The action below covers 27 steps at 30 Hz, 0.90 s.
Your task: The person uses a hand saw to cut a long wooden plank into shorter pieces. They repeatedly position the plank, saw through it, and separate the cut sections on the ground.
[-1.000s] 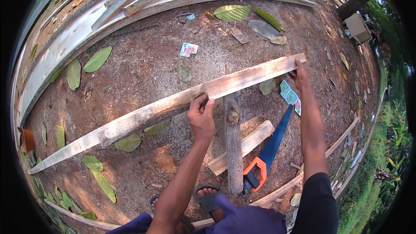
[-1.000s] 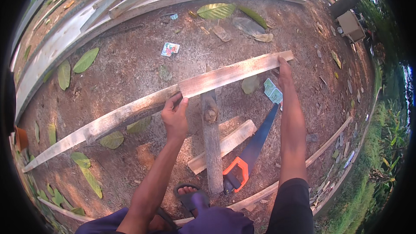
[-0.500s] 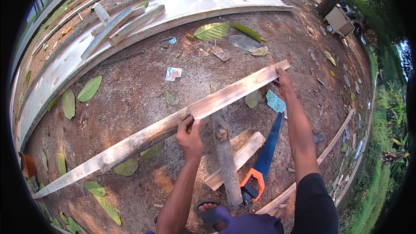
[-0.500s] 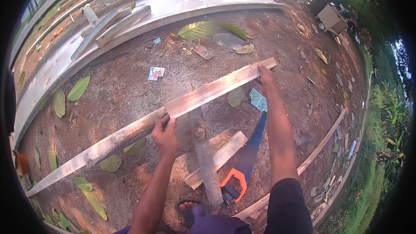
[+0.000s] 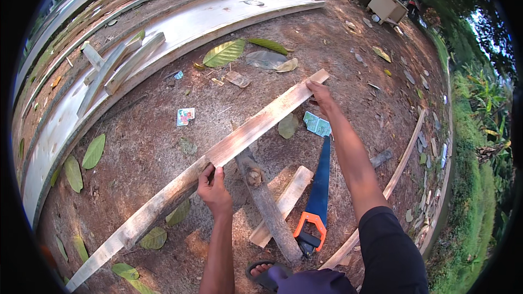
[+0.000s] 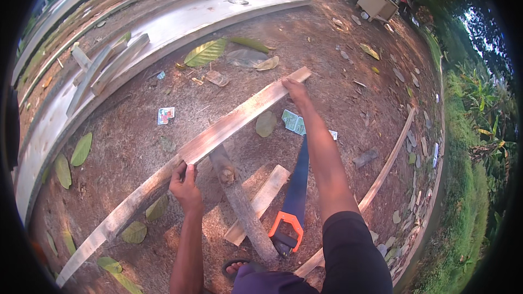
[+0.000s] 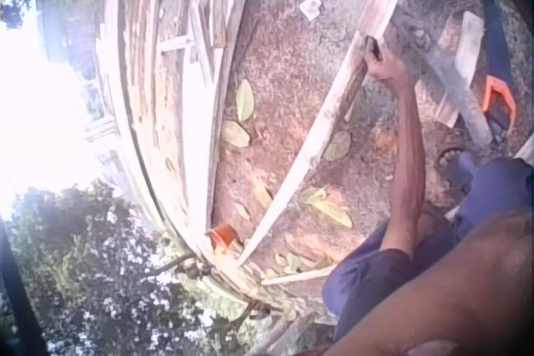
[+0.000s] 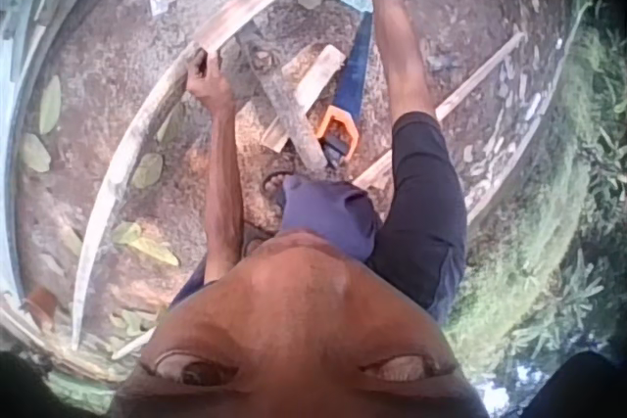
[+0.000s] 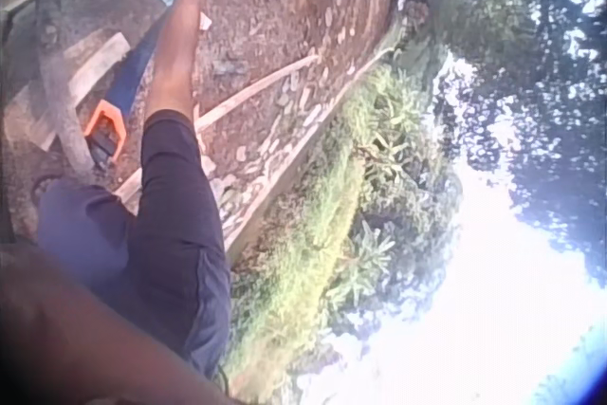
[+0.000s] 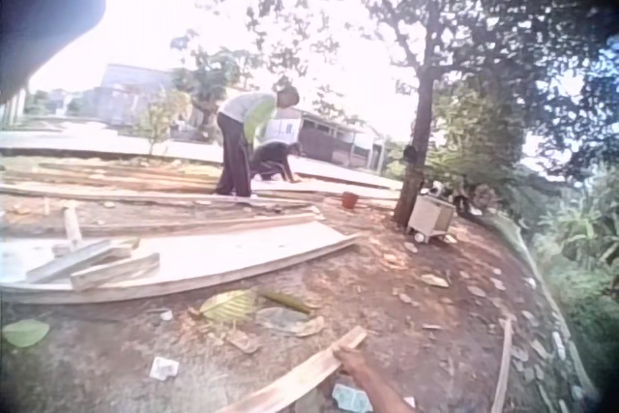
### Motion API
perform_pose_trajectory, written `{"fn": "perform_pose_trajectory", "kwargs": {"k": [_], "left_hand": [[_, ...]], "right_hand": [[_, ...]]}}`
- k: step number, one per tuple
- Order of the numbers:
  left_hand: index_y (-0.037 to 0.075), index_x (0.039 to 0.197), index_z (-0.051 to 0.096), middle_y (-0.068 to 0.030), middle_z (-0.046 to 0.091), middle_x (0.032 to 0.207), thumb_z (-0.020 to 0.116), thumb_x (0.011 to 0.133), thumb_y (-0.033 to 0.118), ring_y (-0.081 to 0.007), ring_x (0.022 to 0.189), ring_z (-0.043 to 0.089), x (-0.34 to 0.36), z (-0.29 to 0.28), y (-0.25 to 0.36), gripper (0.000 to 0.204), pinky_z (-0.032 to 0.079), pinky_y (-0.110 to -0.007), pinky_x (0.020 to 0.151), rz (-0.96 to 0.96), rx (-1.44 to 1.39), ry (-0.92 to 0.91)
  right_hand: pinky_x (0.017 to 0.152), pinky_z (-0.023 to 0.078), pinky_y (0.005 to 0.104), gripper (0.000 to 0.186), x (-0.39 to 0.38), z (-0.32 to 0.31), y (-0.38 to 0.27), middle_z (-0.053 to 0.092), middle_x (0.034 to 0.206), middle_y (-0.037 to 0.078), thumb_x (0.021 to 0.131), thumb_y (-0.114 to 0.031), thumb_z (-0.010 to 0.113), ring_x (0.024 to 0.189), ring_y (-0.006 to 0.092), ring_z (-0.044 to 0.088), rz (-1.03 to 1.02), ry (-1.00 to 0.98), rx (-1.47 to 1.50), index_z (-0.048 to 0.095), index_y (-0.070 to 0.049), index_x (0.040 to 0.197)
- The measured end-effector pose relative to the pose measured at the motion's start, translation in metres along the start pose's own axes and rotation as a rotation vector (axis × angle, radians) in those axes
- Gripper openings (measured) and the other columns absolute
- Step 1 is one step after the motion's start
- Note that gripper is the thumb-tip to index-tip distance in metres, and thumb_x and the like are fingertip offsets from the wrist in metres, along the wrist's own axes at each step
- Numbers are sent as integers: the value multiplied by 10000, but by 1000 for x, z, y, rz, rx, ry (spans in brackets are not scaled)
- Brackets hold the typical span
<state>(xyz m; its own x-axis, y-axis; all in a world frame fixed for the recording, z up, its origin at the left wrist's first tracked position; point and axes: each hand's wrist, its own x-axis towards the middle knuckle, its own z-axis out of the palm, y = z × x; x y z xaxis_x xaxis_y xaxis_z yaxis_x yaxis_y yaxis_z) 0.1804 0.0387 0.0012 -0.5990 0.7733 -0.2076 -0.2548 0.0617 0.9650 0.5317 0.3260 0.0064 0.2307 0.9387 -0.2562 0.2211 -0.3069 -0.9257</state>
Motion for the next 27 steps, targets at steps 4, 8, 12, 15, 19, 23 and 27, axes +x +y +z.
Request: {"fn": "perform_pose_trajectory", "kwargs": {"k": [4, 8, 12, 15, 19, 23, 27], "left_hand": [[-79, 1239, 654, -111, 715, 1093, 695, 1008, 91, -150, 977, 685, -3, 4, -1, 291, 568, -295, 886, -23, -42, -9], [-88, 1251, 648, -98, 709, 1066, 707, 1001, 101, -132, 948, 668, 2, -8, 5, 319, 555, -288, 865, 6, -44, 34], [-93, 1263, 641, -93, 706, 1049, 727, 985, 144, -126, 950, 660, 1, 7, -3, 375, 529, -265, 856, 8, 5, 23], [-99, 1270, 649, -134, 699, 1142, 720, 982, 150, -151, 981, 674, -7, 12, 15, 387, 534, -277, 874, -39, 99, 39], [-86, 1298, 658, -152, 675, 1232, 711, 986, 171, -189, 1084, 674, -4, -7, 20, 408, 527, -306, 944, 22, 79, 18], [-83, 1291, 663, -151, 667, 1217, 701, 998, 223, -180, 1038, 675, -16, -13, 23, 426, 529, -314, 897, -16, 108, 57], [-62, 1051, 719, -82, 688, 913, 684, 1009, 290, -128, 807, 627, -16, -56, 44, 356, 501, -326, 727, -28, 288, 206]], "right_hand": [[852, 491, 442, 504, 3, -9, 4, 677, 1142, -20, 951, -506, 716, 1006, 169, 596, 42, 9, 3, 684, -217, 1362], [838, 493, 438, 493, 8, 10, -4, 674, 1125, -20, 955, -530, 709, 1013, 171, 588, -10, -30, -12, 691, -221, 1339], [887, 474, 444, 531, 14, -6, 9, 682, 1218, 4, 961, -563, 690, 1098, 193, 589, 21, 12, -89, 684, -213, 1361], [823, 461, 399, 549, 14, -15, 11, 697, 1153, 33, 968, -526, 687, 1003, 187, 593, -76, 73, -188, 705, -118, 1335], [682, 465, 328, 443, 12, 3, -3, 723, 992, 48, 976, -385, 687, 804, 161, 601, -153, 139, -241, 754, -51, 1257], [784, 510, 382, 442, 4, -11, -5, 753, 1051, 106, 1001, -358, 654, 916, 194, 661, -270, 195, -306, 748, -2, 1246], [803, 513, 398, 478, -44, 18, -37, 758, 946, 146, 1018, -389, 628, 873, 203, 666, -387, 180, -450, 754, 46, 1170]]}}
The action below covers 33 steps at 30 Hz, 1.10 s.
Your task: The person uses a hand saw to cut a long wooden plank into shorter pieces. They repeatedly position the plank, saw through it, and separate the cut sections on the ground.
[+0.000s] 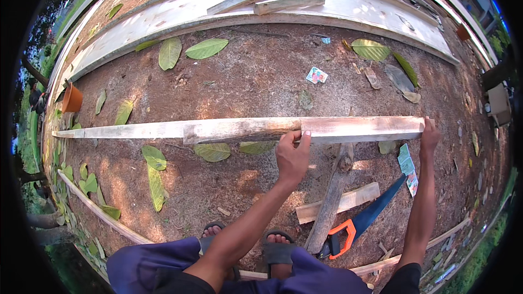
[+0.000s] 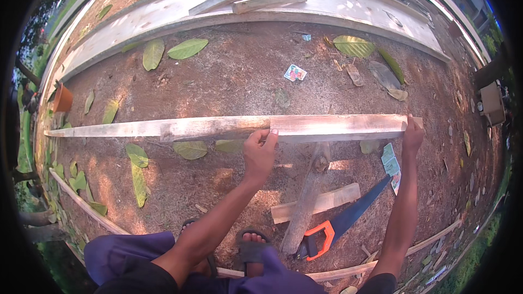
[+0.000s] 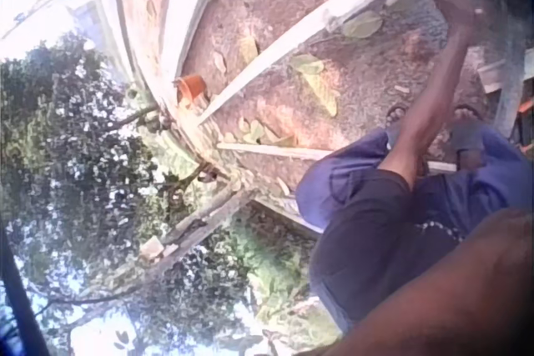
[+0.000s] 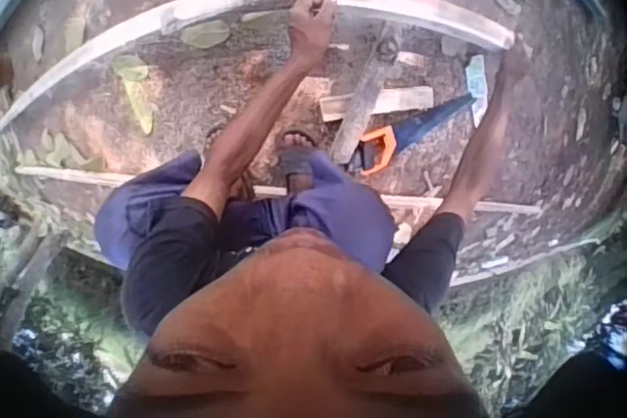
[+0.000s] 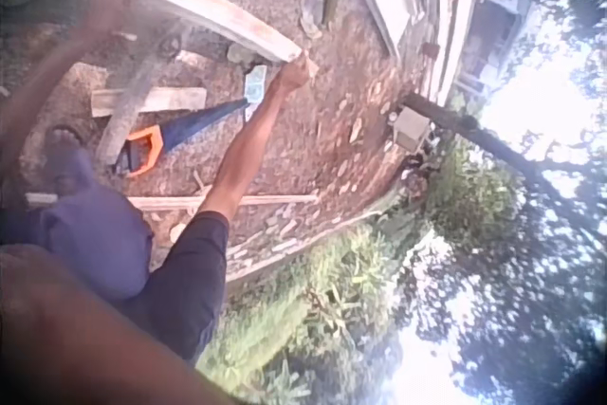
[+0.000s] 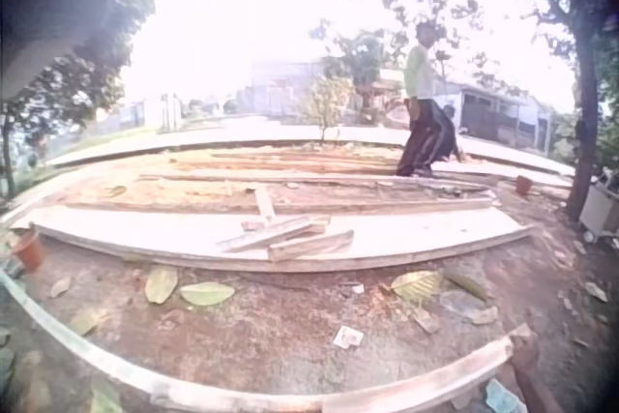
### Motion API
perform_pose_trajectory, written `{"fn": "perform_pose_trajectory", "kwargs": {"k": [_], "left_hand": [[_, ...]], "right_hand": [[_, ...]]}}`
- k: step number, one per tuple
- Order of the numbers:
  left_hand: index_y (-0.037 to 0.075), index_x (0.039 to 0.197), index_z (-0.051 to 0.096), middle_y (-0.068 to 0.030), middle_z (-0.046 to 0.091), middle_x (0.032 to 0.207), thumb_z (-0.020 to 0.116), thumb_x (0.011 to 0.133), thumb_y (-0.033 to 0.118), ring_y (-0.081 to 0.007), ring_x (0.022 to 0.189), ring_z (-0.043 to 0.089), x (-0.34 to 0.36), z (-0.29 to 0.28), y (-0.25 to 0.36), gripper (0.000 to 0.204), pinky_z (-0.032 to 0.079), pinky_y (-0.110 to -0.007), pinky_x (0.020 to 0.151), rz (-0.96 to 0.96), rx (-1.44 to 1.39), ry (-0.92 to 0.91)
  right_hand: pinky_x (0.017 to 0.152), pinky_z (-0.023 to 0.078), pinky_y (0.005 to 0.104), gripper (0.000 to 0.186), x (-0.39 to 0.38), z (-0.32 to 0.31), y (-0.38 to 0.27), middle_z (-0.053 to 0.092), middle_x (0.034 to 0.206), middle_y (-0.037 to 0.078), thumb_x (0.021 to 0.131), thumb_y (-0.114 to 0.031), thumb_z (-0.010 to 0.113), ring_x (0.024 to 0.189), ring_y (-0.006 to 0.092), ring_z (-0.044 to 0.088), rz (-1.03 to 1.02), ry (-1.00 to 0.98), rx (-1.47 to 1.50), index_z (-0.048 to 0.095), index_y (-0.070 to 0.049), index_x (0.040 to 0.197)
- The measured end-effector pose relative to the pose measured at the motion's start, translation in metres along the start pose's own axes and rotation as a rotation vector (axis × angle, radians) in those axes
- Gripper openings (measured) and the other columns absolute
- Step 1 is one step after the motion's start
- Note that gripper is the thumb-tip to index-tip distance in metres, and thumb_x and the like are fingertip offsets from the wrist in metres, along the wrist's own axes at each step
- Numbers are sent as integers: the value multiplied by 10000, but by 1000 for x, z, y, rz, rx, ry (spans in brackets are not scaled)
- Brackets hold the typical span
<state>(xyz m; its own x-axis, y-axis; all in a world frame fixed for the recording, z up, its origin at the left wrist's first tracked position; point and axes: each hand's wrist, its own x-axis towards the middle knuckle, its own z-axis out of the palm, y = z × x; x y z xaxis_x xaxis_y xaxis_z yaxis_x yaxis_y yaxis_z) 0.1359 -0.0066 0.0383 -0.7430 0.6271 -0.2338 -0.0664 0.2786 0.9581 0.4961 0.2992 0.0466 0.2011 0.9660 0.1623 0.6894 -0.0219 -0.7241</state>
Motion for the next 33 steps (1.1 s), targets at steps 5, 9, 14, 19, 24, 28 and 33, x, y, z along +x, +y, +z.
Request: {"fn": "perform_pose_trajectory", "kwargs": {"k": [5, 9, 14, 19, 24, 28, 33], "left_hand": [[-18, 861, 670, -80, 649, 754, 709, 978, 352, -168, 707, 593, 6, -63, 19, 390, 486, -383, 675, -79, 108, 165], [-13, 815, 638, -95, 653, 757, 748, 939, 393, -188, 698, 585, 10, -126, 7, 438, 478, -398, 671, -79, 230, 294], [-15, 823, 641, -116, 655, 758, 784, 889, 423, -225, 705, 598, 0, -183, 6, 466, 482, -418, 685, -47, 441, 359], [-32, 765, 623, -119, 636, 690, 782, 891, 420, -227, 658, 585, 15, -271, -30, 494, 475, -413, 655, -128, 538, 284], [-58, 822, 675, -128, 662, 730, 765, 912, 418, -252, 697, 614, 20, -380, -55, 493, 487, -425, 679, -288, 495, 463], [-80, 1158, 675, -212, 708, 1050, 753, 927, 379, -294, 933, 661, 26, -388, -68, 519, 512, -411, 880, -95, 695, 926], [-69, 1320, 620, -247, 672, 1280, 759, 940, 323, -333, 1211, 636, 25, -308, -27, 563, 485, -427, 1029, 94, 535, 636]], "right_hand": [[666, 444, 387, 569, -63, -18, -67, 591, 678, 83, 1018, -430, 629, 691, 156, 504, -107, -196, -30, 624, 75, 757], [576, 335, 325, 501, -138, -26, -62, 456, 655, -28, 1017, -362, 677, 660, 84, 395, -44, -344, 82, 511, -33, 679], [661, 417, 274, 276, -293, -36, -33, 614, 792, -8, 1042, -200, 644, 735, 62, 504, 192, -482, 414, 616, -20, 834], [804, 499, 319, 203, -416, -19, -30, 688, 945, 68, 1023, -165, 662, 880, 132, 614, 313, -517, 495, 675, 37, 1012], [758, 536, 349, 272, -459, 20, -84, 654, 996, 113, 976, -196, 712, 879, 195, 652, 232, -665, 458, 713, 27, 1132], [913, 556, 374, 356, -455, 56, -115, 677, 1214, 167, 994, -147, 679, 1091, 261, 678, -74, -787, 620, 656, 26, 1305], [998, 532, 400, 357, -436, 34, -124, 652, 1309, 201, 985, -100, 664, 1200, 307, 648, -252, -708, 521, 630, 28, 1316]]}}
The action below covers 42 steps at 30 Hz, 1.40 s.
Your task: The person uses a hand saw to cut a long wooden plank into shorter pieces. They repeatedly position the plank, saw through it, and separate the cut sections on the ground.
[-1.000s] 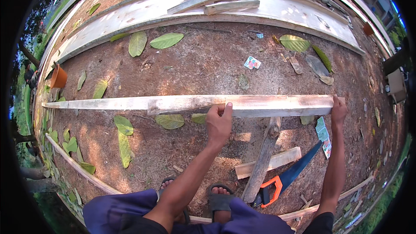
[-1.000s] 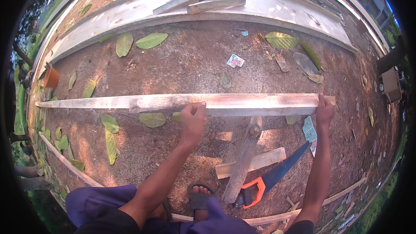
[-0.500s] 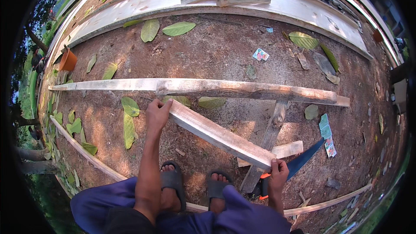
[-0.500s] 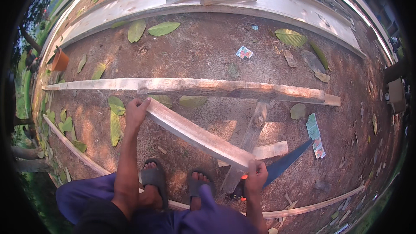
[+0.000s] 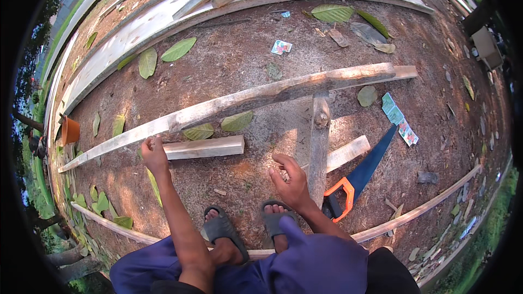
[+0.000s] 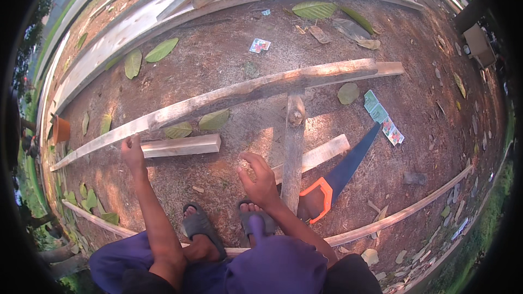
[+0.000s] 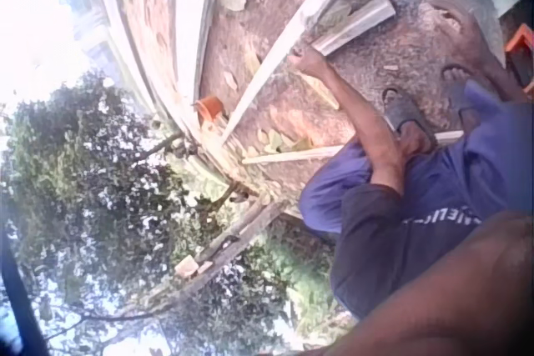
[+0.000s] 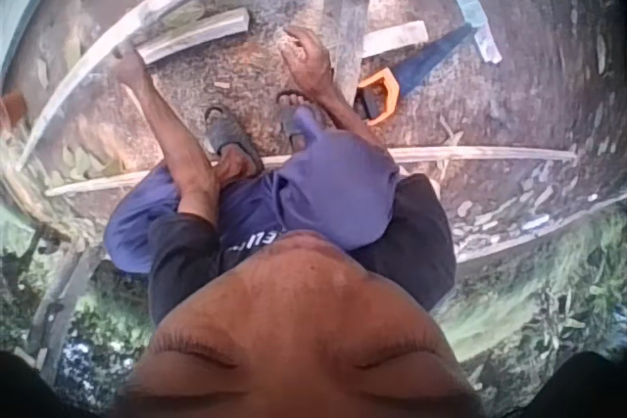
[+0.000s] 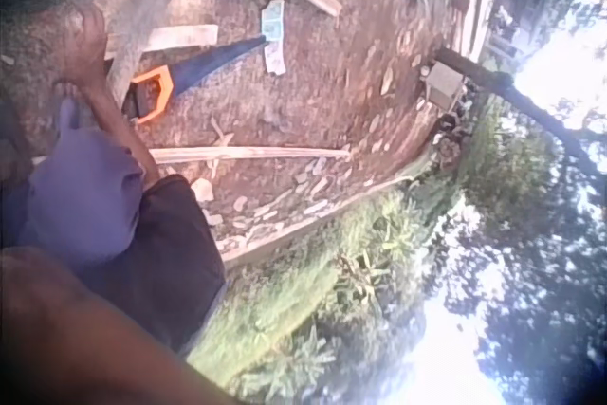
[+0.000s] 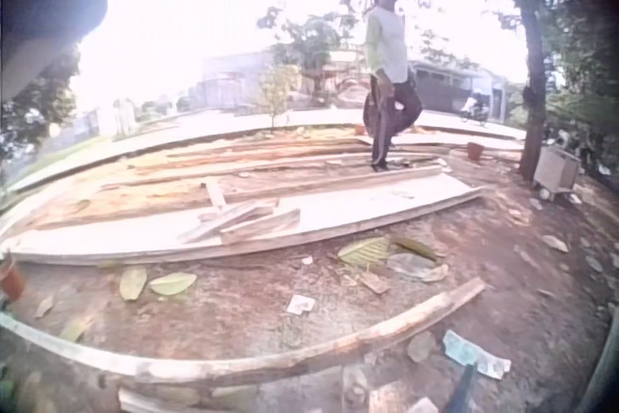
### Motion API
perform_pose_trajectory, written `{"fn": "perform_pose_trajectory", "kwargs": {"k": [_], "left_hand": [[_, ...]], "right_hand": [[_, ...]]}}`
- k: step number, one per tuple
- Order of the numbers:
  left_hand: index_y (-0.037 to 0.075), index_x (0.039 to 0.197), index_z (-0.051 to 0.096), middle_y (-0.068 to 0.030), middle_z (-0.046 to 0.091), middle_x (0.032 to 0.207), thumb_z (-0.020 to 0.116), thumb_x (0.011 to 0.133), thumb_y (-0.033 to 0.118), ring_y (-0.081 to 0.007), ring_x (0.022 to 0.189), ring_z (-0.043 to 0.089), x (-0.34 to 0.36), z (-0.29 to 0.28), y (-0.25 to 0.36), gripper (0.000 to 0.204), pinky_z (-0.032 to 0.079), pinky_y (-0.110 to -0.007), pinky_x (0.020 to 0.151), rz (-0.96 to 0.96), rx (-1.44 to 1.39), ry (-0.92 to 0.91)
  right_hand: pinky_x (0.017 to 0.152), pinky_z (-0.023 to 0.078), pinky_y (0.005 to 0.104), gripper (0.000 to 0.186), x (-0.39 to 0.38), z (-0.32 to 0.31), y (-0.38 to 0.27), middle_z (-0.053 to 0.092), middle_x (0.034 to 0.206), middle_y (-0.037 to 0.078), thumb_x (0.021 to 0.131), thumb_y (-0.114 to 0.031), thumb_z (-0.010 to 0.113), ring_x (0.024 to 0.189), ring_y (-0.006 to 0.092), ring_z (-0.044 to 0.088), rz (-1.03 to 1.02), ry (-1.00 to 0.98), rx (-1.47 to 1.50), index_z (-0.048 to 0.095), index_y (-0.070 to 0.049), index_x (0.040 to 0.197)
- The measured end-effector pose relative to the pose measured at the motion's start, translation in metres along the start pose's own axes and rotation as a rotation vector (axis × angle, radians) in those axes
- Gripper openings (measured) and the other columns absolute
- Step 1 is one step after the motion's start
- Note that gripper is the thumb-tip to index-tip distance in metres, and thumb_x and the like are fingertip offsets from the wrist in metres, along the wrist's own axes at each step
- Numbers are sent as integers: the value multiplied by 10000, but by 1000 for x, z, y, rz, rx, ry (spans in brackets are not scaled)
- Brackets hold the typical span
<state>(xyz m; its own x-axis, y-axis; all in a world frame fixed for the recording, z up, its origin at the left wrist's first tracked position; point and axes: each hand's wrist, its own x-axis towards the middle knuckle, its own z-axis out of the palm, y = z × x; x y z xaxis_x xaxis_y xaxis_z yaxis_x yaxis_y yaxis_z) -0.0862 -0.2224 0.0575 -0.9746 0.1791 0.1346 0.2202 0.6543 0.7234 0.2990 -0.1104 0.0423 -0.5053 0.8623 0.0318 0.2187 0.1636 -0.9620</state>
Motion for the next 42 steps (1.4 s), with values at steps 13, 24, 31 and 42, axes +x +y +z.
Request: {"fn": "perform_pose_trajectory", "kwargs": {"k": [13, 24, 31, 42], "left_hand": [[9, 1471, 474, -185, 561, 1434, 846, 824, 396, -348, 1379, 509, -124, 178, 163, 841, 373, -511, 1169, 1002, 252, -624], [64, 1408, 500, -114, 606, 1237, 831, 798, 572, -312, 1210, 576, -105, 205, 176, 860, 446, -512, 1009, 1035, 598, -763], [75, 1359, 537, -126, 618, 1177, 800, 807, 632, -304, 1198, 587, -98, 202, 171, 827, 456, -492, 1006, 1068, 524, -737], [42, 1186, 714, -163, 694, 1064, 601, 947, 652, -341, 1152, 630, -108, 216, 187, 665, 280, -590, 1215, 874, 399, -694]], "right_hand": [[1005, 472, 490, 365, -140, -136, 80, 612, 1258, 208, 889, -107, 717, 1165, 404, 580, 269, 139, -758, 629, 24, 1218], [1020, 497, 503, 502, -133, -123, 62, 628, 1297, 228, 874, -129, 699, 1214, 403, 604, 432, -62, -695, 547, -3, 1336], [1002, 505, 472, 757, -122, -112, 78, 628, 1247, 242, 795, -67, 741, 1138, 399, 642, 651, -47, -654, 377, -11, 1456], [600, 454, 270, 100, -125, -167, 3, 510, 757, 5, 997, -95, 644, 635, 79, 486, 394, 862, 255, 573, -51, 1053]]}}
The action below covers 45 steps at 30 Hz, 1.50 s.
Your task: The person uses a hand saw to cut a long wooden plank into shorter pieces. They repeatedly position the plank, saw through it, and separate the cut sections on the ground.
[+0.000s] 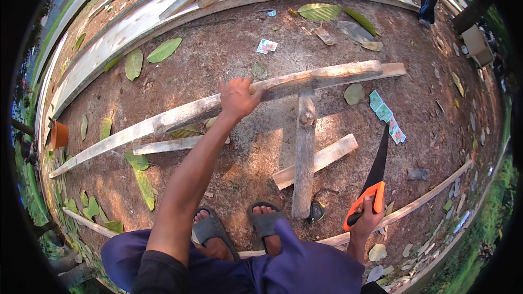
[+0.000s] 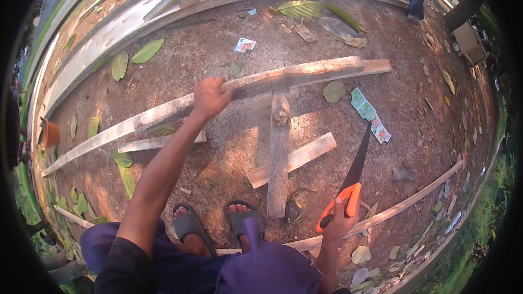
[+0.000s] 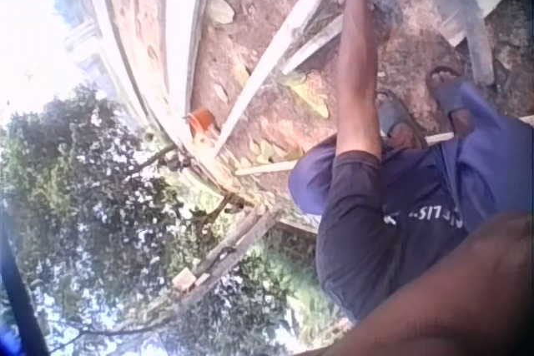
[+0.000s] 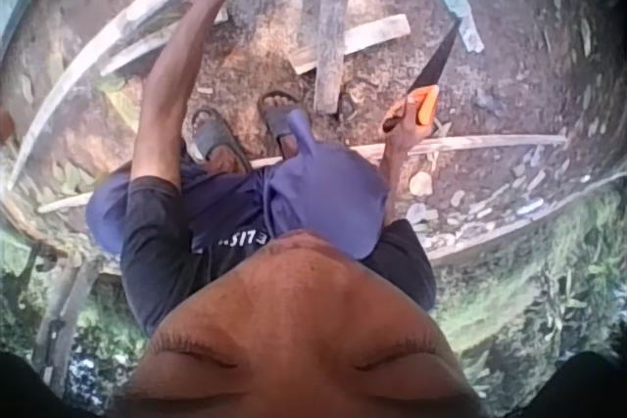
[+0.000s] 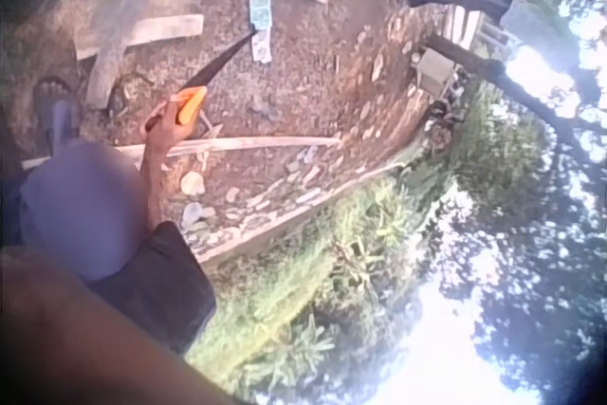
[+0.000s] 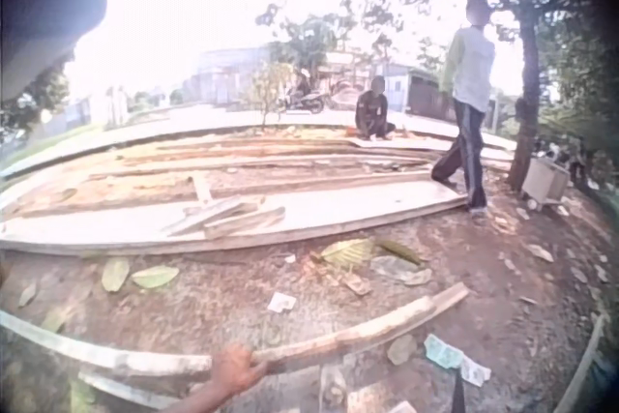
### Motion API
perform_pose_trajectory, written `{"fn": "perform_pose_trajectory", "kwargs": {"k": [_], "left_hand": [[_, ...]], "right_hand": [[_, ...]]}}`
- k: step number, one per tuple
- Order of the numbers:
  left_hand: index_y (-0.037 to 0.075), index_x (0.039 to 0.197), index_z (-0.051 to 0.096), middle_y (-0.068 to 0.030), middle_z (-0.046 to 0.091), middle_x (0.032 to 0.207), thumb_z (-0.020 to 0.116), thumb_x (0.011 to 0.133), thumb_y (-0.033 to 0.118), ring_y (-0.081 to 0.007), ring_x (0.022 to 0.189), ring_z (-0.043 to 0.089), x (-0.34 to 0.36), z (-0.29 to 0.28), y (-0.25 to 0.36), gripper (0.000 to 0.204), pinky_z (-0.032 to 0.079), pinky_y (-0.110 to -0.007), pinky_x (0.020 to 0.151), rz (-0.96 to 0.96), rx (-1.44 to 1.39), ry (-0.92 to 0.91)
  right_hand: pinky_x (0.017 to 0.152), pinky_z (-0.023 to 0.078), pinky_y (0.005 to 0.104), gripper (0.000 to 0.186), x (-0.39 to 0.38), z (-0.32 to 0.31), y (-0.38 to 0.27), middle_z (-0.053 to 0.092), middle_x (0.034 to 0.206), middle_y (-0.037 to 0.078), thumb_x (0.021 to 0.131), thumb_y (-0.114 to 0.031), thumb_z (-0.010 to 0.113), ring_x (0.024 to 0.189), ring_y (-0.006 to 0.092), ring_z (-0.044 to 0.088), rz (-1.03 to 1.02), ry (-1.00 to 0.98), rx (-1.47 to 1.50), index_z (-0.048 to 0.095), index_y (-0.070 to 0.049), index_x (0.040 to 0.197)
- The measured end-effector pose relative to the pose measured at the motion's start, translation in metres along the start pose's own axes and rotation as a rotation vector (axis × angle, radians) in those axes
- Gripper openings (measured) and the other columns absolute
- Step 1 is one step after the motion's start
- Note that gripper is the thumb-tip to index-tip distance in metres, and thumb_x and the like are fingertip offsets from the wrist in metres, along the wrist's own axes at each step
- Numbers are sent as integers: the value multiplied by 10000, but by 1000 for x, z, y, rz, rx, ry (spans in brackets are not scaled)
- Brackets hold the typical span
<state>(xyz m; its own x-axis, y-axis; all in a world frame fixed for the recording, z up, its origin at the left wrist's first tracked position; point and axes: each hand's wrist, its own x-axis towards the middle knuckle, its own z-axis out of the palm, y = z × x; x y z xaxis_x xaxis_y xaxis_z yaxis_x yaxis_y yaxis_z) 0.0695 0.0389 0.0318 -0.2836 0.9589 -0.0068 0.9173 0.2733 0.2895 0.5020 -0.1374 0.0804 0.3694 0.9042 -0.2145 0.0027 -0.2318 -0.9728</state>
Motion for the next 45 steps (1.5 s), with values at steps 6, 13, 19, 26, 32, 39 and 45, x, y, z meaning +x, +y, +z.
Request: {"fn": "perform_pose_trajectory", "kwargs": {"k": [6, 13, 19, 26, 32, 39, 45], "left_hand": [[137, 1101, 816, -127, 768, 1125, 626, 939, 622, -307, 1172, 689, 22, -4, 33, 545, 77, -619, 1274, -109, -244, -84], [214, 1108, 827, -44, 803, 1009, 603, 964, 635, -248, 1102, 728, 23, 7, 33, 498, -74, -567, 1286, -187, -277, -73], [224, 1096, 826, -40, 805, 998, 600, 959, 663, -229, 1101, 725, 23, 9, 34, 512, -56, -550, 1292, -214, -249, -72], [149, 1386, 633, -93, 734, 1166, 708, 861, 664, -282, 1134, 693, 12, 12, 19, 740, 300, -553, 1195, 110, 6, -28], [140, 1486, 480, -79, 660, 1223, 818, 812, 552, -295, 1165, 665, 14, 9, 11, 859, 534, -482, 969, 173, 241, -179], [151, 1448, 507, -104, 670, 1211, 831, 786, 565, -310, 1160, 672, 30, -6, 11, 845, 551, -472, 954, 214, 235, -261], [143, 1411, 517, -112, 679, 1164, 828, 783, 596, -310, 1113, 687, 16, 5, 4, 834, 551, -458, 939, 217, 224, -174]], "right_hand": [[664, 476, 256, 591, -19, 45, -13, 579, 848, 13, 942, -72, 594, 737, 97, 559, -339, -163, -49, 453, 101, 1489], [849, 586, 340, 466, 11, 145, 12, 747, 1148, 224, 919, -27, 685, 987, 244, 755, -440, -471, -128, 615, 76, 1368], [865, 597, 373, 442, -1, 160, 11, 744, 1144, 251, 926, -66, 708, 1037, 298, 763, -384, -482, -164, 631, 76, 1338], [890, 592, 368, 486, 6, 156, 1, 734, 1202, 245, 952, -104, 702, 1067, 291, 757, -315, -559, -178, 592, 48, 1400], [864, 590, 348, 511, 14, 153, -19, 738, 1184, 237, 968, -114, 696, 1025, 246, 758, -258, -651, -192, 564, 36, 1439], [818, 583, 331, 513, 11, 162, -11, 750, 1086, 218, 970, -107, 694, 944, 195, 742, -303, -594, -146, 557, 68, 1432], [841, 585, 340, 508, -3, 170, -22, 745, 1119, 247, 950, -78, 675, 992, 234, 751, -288, -574, -140, 562, 91, 1415]]}}
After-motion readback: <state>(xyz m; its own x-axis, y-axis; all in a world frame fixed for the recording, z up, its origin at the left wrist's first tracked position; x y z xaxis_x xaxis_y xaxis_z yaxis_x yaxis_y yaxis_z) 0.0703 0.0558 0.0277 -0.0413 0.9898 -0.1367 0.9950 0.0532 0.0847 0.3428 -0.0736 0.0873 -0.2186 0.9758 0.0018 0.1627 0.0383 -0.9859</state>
